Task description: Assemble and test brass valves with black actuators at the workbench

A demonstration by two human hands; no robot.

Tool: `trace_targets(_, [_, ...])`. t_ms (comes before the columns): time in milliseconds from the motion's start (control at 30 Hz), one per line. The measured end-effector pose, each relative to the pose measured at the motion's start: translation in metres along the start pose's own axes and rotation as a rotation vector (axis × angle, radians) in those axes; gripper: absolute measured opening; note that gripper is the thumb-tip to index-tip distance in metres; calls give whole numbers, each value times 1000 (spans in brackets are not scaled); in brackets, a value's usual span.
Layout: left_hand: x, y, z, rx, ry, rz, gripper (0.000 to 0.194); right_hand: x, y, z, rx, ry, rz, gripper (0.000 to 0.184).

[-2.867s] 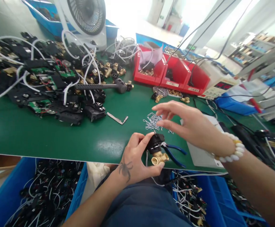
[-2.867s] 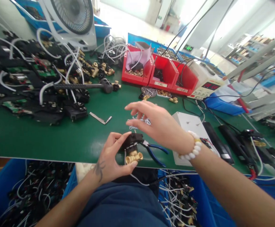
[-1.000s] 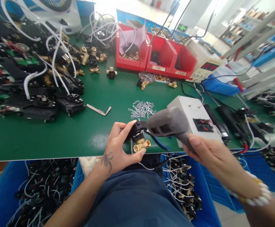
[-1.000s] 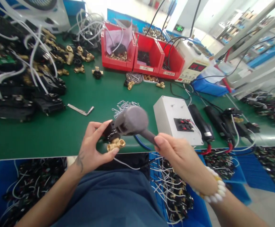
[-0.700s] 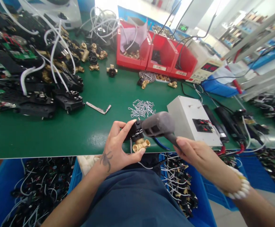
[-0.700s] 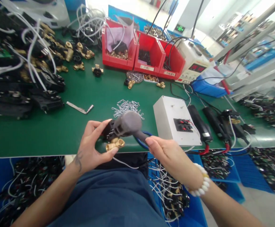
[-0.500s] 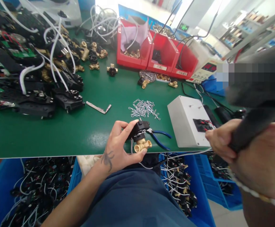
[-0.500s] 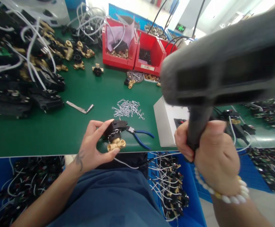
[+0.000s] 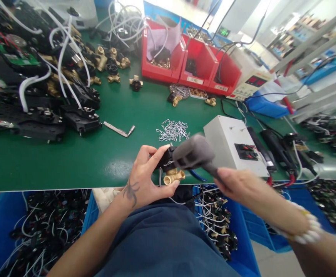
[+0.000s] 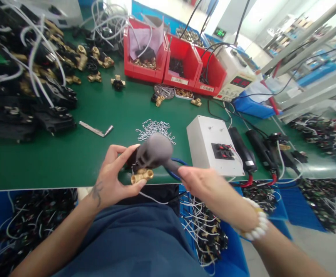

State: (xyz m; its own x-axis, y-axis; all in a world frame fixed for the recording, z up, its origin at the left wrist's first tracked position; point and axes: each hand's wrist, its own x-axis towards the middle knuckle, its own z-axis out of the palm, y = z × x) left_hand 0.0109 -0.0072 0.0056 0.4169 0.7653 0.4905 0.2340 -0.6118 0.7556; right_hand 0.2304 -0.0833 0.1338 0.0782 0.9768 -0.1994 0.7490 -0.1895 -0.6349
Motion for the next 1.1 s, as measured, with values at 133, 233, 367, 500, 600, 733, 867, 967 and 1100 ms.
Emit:
trace_targets(133, [1,1,-1,-14,0,1,66,-4,4,-3,133,46,6,66])
trace_targets(233, [1,1,-1,-3,0,21,68,-7,3,-3,359,281,-77,68])
trace_targets(367, [1,0,0,-6,3,11,67,-5,3,6,236,-69,45,67])
trace_targets(500, [0,0,0,-6,3,16,67,-5,0,-1,215,5,49,68])
trace_targets(600, [0,1,-1,-12,11,25,67,-3,2,-2,414,193,61,69])
trace_targets(733, [1,1,-2,-21,-14,5,67,2,10,3,221,-252,252,72])
trace_targets(867, [0,0,-1,-31,3,10,67,0,7,-4,344,24,93,68])
trace_targets(967, [0,0,-1,-22,-6,21,68,-1,4,-1,475,33,113,68])
trace_targets(1100, [0,1,-3,-35,-17,2,67,4,11,7,239,-312,234,69])
